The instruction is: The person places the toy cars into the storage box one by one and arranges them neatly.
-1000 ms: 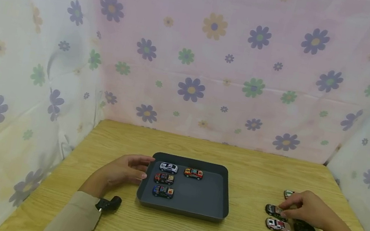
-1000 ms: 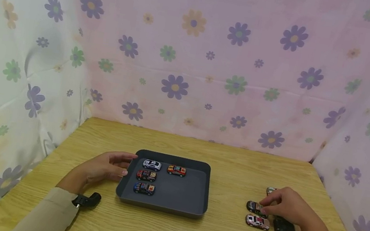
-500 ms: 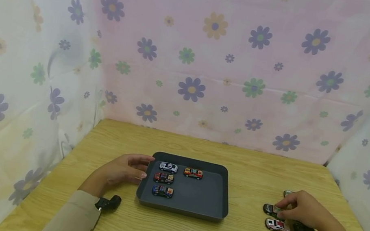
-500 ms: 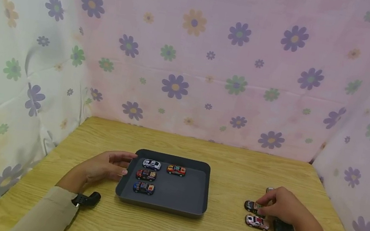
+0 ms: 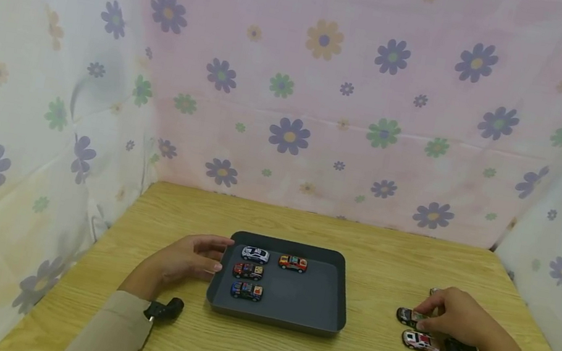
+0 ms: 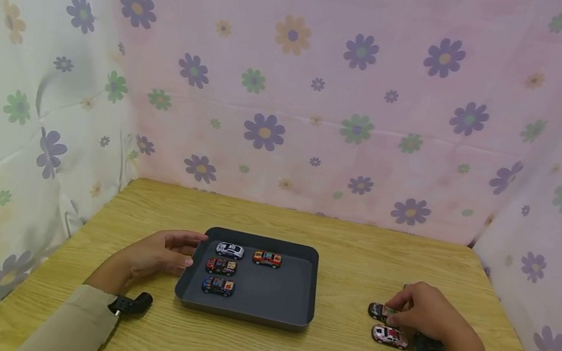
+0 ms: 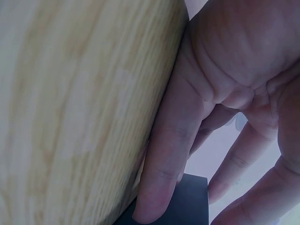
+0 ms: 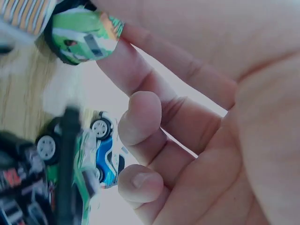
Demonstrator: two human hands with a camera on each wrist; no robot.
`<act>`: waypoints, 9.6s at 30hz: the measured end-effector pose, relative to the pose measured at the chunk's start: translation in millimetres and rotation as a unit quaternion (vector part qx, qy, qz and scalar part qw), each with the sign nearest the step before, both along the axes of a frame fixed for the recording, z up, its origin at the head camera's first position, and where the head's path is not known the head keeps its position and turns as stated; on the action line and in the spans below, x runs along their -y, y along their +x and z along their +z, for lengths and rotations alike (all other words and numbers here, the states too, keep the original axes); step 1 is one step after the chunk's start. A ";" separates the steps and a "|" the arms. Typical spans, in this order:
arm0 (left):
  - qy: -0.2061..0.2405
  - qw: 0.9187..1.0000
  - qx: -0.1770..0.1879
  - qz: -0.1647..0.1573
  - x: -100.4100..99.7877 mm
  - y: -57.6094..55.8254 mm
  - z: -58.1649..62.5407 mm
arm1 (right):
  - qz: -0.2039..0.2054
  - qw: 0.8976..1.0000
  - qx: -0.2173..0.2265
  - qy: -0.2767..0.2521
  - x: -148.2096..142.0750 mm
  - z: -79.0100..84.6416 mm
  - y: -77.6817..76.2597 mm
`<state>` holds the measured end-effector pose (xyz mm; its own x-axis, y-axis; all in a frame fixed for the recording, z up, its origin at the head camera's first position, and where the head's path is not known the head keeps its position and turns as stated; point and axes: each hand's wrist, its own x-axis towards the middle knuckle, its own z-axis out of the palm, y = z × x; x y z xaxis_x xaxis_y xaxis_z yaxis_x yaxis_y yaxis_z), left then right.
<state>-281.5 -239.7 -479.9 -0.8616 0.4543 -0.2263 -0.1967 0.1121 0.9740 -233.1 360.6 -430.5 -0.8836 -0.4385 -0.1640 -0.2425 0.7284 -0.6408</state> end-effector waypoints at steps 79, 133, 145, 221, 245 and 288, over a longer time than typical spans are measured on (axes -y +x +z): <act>0.006 1.000 -0.002 0.005 -0.2 0.3 -1.5 | 0.037 0.994 -0.101 -0.007 103.2 69.3 -37.1; 0.000 1.000 -0.001 -0.002 -0.4 -1.2 -0.9 | 0.085 0.984 -0.145 -0.051 208.6 21.6 -49.4; 0.004 1.000 -0.002 -0.001 -0.1 -1.2 -0.4 | 0.084 0.989 -0.115 -0.040 222.2 8.1 -50.0; -0.002 1.000 -0.009 -0.006 -2.7 2.3 4.7 | 0.109 0.989 -0.102 -0.022 220.9 13.0 -46.5; -0.005 1.000 -0.012 -0.010 0.1 -1.0 -1.0 | 0.072 0.977 -0.199 0.012 126.2 19.7 -17.2; 0.002 1.000 -0.011 -0.001 -10.0 -5.5 6.9 | 0.094 0.980 -0.166 0.053 -16.8 -3.6 28.0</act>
